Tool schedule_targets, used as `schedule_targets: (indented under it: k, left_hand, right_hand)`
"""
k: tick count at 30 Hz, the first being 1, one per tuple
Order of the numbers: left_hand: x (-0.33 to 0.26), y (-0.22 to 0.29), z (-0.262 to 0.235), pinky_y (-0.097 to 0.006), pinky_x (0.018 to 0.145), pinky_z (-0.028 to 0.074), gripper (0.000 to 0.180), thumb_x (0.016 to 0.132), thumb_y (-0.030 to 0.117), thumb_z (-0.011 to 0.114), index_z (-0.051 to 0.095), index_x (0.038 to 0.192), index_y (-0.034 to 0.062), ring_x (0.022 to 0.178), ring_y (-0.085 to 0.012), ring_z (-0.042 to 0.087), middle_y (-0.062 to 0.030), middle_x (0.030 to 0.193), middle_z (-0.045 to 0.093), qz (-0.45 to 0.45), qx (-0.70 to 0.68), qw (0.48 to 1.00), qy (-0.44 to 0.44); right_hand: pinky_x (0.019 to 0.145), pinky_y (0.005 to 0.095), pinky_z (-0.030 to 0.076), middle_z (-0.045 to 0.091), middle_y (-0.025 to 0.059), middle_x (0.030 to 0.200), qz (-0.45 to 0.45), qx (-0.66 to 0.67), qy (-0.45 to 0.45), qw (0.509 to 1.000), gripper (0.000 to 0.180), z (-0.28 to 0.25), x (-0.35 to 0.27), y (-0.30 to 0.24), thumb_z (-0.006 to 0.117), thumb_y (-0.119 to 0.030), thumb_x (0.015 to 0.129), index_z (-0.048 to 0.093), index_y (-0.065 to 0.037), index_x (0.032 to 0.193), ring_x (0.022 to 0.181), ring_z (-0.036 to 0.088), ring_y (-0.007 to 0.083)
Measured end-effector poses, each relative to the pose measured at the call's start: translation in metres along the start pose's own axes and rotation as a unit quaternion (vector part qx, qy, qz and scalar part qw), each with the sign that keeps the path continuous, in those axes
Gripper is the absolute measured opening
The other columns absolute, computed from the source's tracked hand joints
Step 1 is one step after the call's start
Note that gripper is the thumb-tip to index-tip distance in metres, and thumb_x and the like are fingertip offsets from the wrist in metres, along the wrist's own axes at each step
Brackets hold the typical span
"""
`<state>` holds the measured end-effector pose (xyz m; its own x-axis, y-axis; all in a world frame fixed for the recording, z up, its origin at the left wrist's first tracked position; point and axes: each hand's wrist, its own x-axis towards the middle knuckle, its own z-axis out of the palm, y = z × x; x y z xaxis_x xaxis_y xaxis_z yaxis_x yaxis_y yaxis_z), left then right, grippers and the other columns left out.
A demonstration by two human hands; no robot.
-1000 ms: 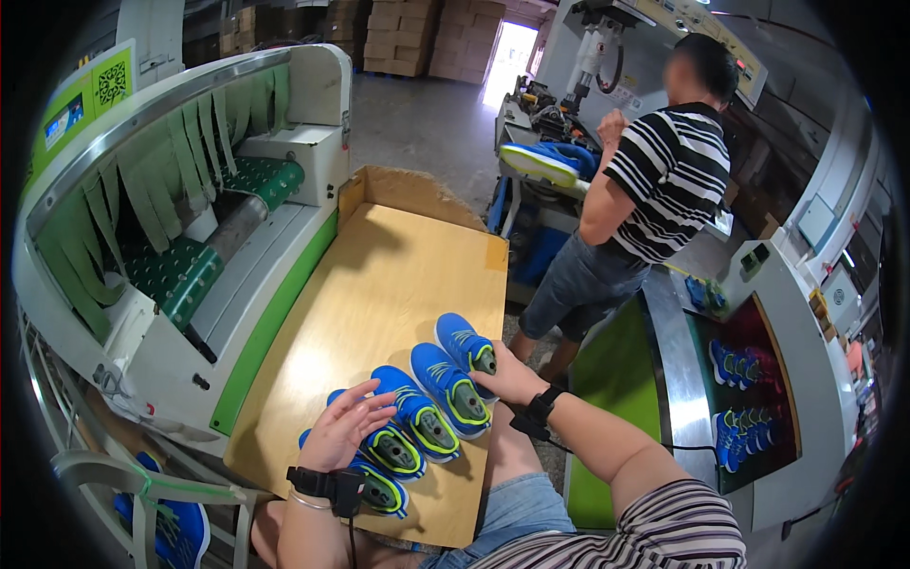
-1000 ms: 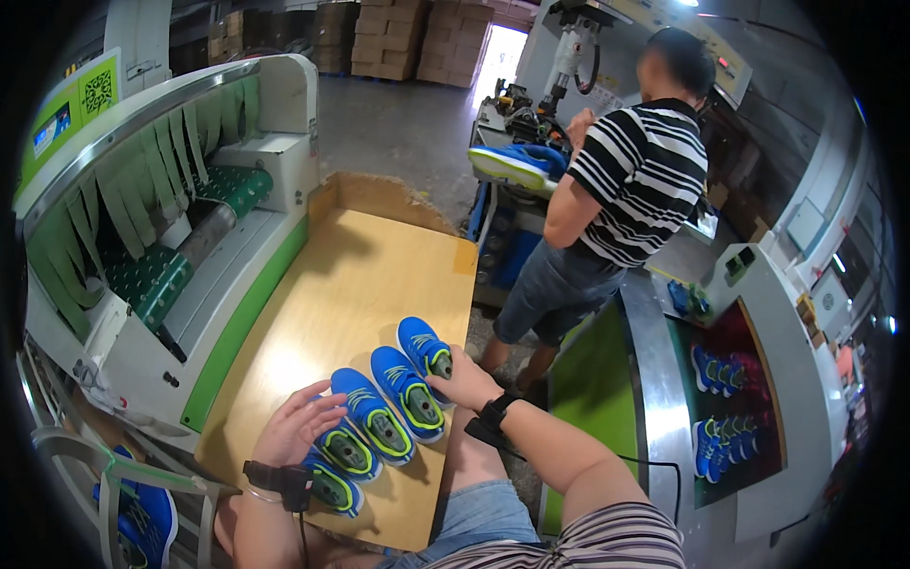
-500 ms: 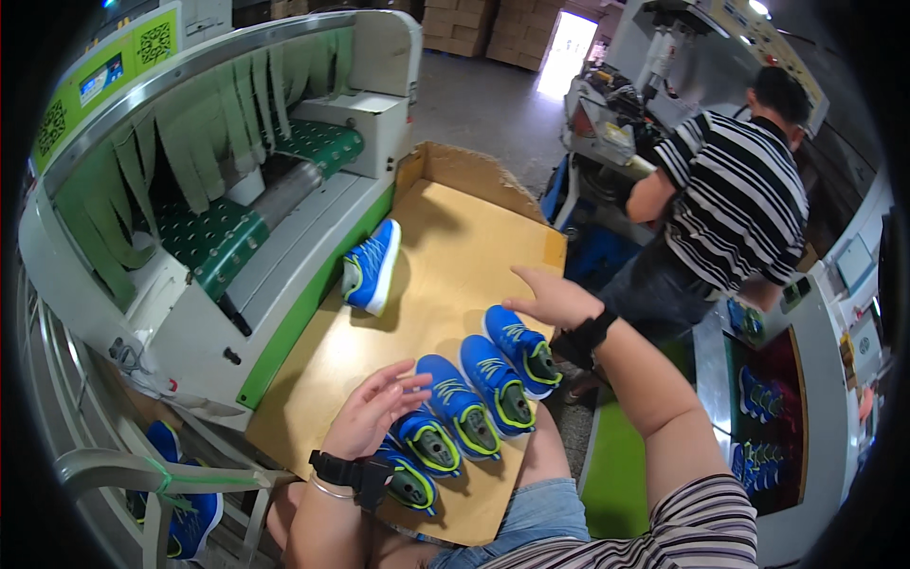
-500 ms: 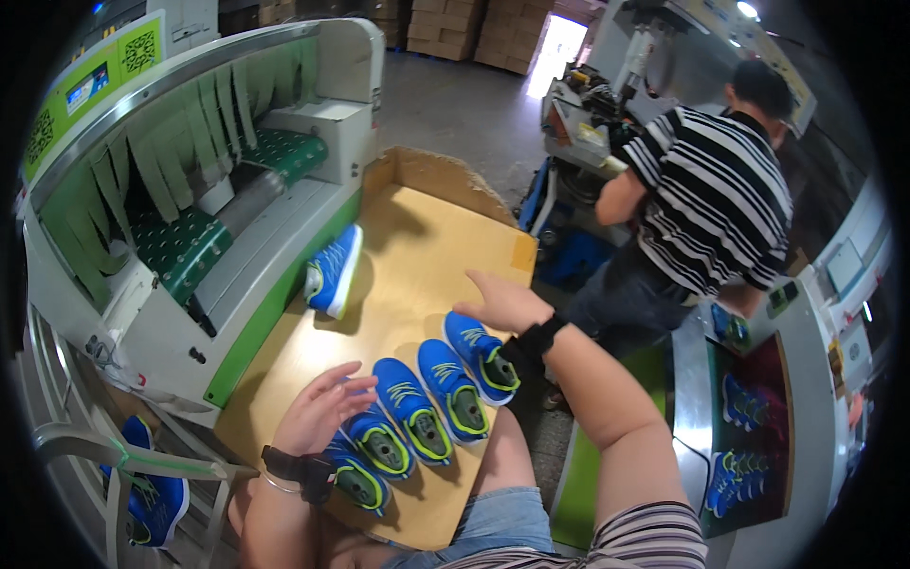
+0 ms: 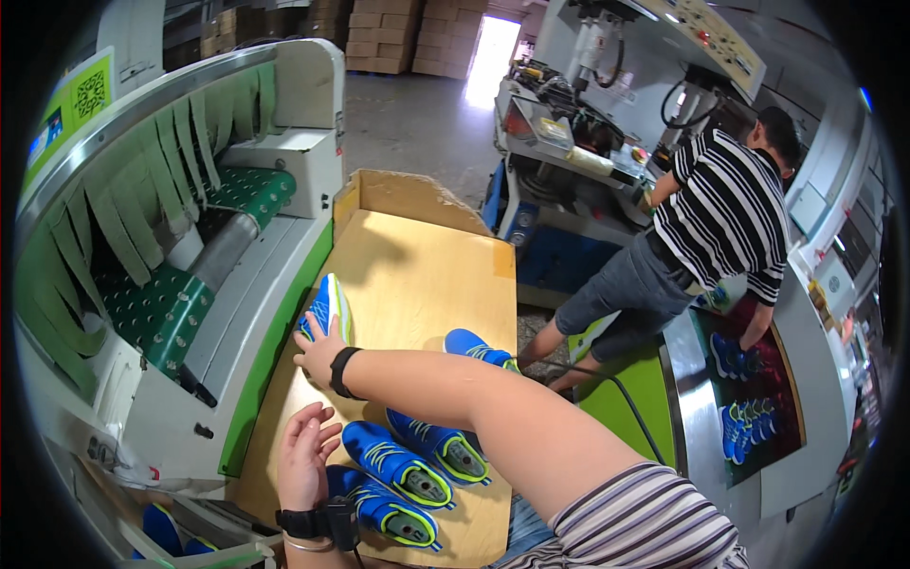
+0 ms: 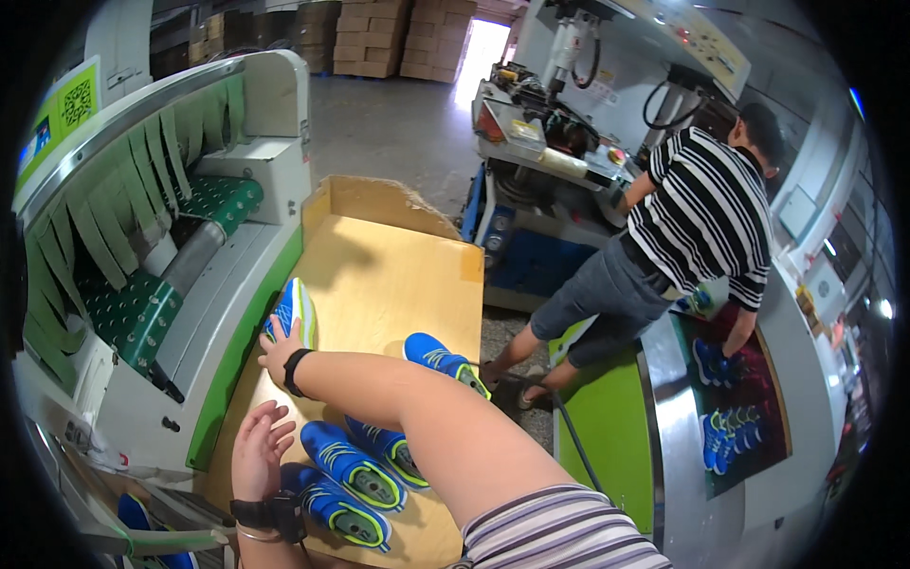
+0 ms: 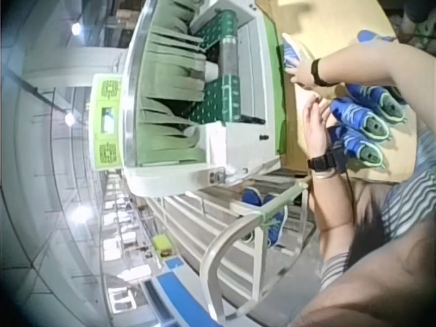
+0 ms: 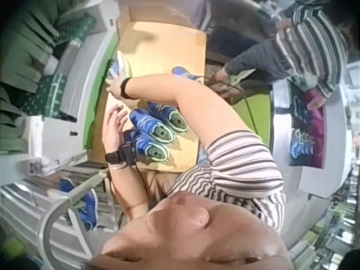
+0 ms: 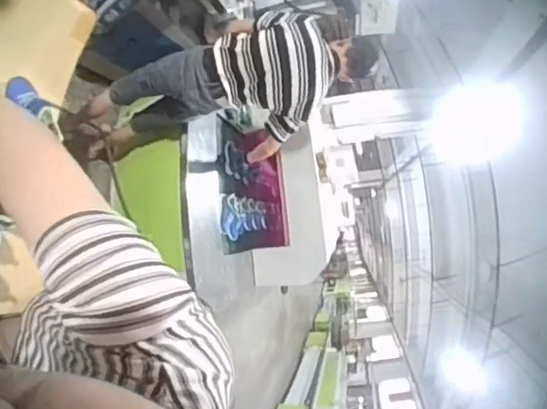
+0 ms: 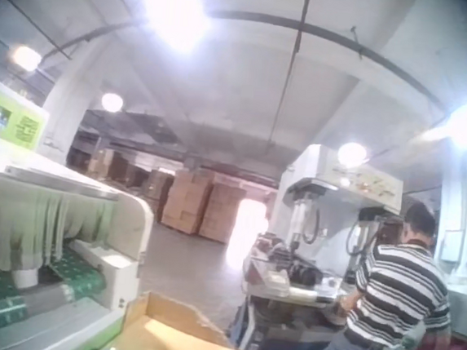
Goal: Transferring shoes from a conveyor belt to a workstation and inspecting them.
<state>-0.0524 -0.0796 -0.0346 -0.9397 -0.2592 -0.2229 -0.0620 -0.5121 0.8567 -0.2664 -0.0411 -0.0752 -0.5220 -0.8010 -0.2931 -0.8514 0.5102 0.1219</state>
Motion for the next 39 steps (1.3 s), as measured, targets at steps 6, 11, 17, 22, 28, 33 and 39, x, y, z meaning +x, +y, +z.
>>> schedule_targets:
  k: [6, 11, 17, 22, 28, 33, 39]
  left_hand:
    - [0.000, -0.001, 0.003, -0.031, 0.083, 0.051, 0.034, 0.100, 0.021, 0.054, 0.052, 0.129, 0.0045, 0.099, -0.0203, 0.064, -0.0131, 0.124, 0.062, 0.012, -0.025, 1.000, -0.003]
    - [0.015, -0.020, 0.019, -0.043, 0.097, 0.044, 0.048, 0.102, 0.039, 0.049, 0.045, 0.137, 0.0056, 0.118, -0.0268, 0.055, -0.0146, 0.132, 0.054, -0.015, -0.145, 0.989, -0.030]
    - [-0.028, -0.007, 0.043, -0.047, 0.106, 0.042, 0.065, 0.099, 0.054, 0.050, 0.040, 0.145, 0.0085, 0.130, -0.0276, 0.049, -0.0101, 0.142, 0.049, -0.007, -0.359, 0.920, -0.159]
    - [-0.039, -0.007, 0.080, -0.045, 0.098, 0.049, 0.064, 0.099, 0.056, 0.045, 0.042, 0.145, 0.0123, 0.119, -0.0281, 0.058, -0.0091, 0.138, 0.055, -0.036, -0.250, 0.947, -0.199]
    - [0.031, 0.073, 0.051, -0.037, 0.082, 0.055, 0.074, 0.092, 0.057, 0.056, 0.043, 0.142, 0.0044, 0.109, -0.0322, 0.063, -0.0160, 0.134, 0.058, 0.120, -0.216, 0.949, -0.194]
    - [0.086, 0.125, 0.009, -0.055, 0.113, 0.041, 0.062, 0.103, 0.030, 0.049, 0.025, 0.148, -0.0054, 0.139, -0.0451, 0.035, -0.0262, 0.154, 0.027, 0.254, -0.431, 0.866, 0.007]
    - [0.092, 0.122, 0.005, -0.045, 0.115, 0.039, 0.056, 0.108, 0.034, 0.030, 0.027, 0.150, -0.0024, 0.142, -0.0330, 0.037, -0.0193, 0.155, 0.035, 0.155, -0.317, 0.936, 0.006]
  right_hand:
    - [0.103, 0.0665, 0.036, 0.040, 0.0153, 0.147, -0.004, 0.006, 0.166, 0.986, 0.053, -0.008, -0.051, 0.030, 0.068, -0.012, 0.079, 0.054, -0.015, 0.130, 0.138, 0.033, 0.0496]
    - [0.085, 0.0379, 0.051, 0.060, 0.0138, 0.108, 0.064, 0.484, 0.324, 0.811, 0.050, -0.040, -0.087, 0.087, 0.067, -0.012, 0.078, 0.049, -0.003, 0.124, 0.102, 0.059, 0.0286]
    - [0.109, 0.0370, 0.036, 0.047, 0.0172, 0.132, -0.191, 0.567, 0.312, 0.738, 0.052, -0.073, -0.202, -0.038, 0.066, -0.011, 0.084, 0.043, -0.006, 0.131, 0.130, 0.044, 0.0255]
    - [0.115, 0.0435, 0.029, 0.032, 0.0220, 0.151, -0.172, 0.610, 0.333, 0.698, 0.058, -0.055, -0.299, -0.009, 0.075, -0.014, 0.087, 0.039, -0.010, 0.133, 0.140, 0.035, 0.0329]
    - [0.113, 0.0484, 0.030, 0.038, 0.0249, 0.146, 0.170, 0.353, 0.370, 0.842, 0.066, 0.034, -0.332, 0.053, 0.069, -0.027, 0.085, 0.041, -0.005, 0.140, 0.136, 0.037, 0.0422]
    - [0.109, 0.0425, 0.038, 0.039, 0.0267, 0.144, 0.241, 0.497, 0.276, 0.786, 0.076, 0.124, -0.361, 0.081, 0.068, -0.021, 0.088, 0.027, -0.003, 0.150, 0.129, 0.046, 0.0408]
    - [0.107, 0.0339, 0.041, 0.051, 0.0139, 0.136, 0.224, 0.615, 0.376, 0.656, 0.085, 0.147, -0.340, 0.079, 0.078, -0.010, 0.082, 0.027, -0.002, 0.149, 0.127, 0.049, 0.0201]
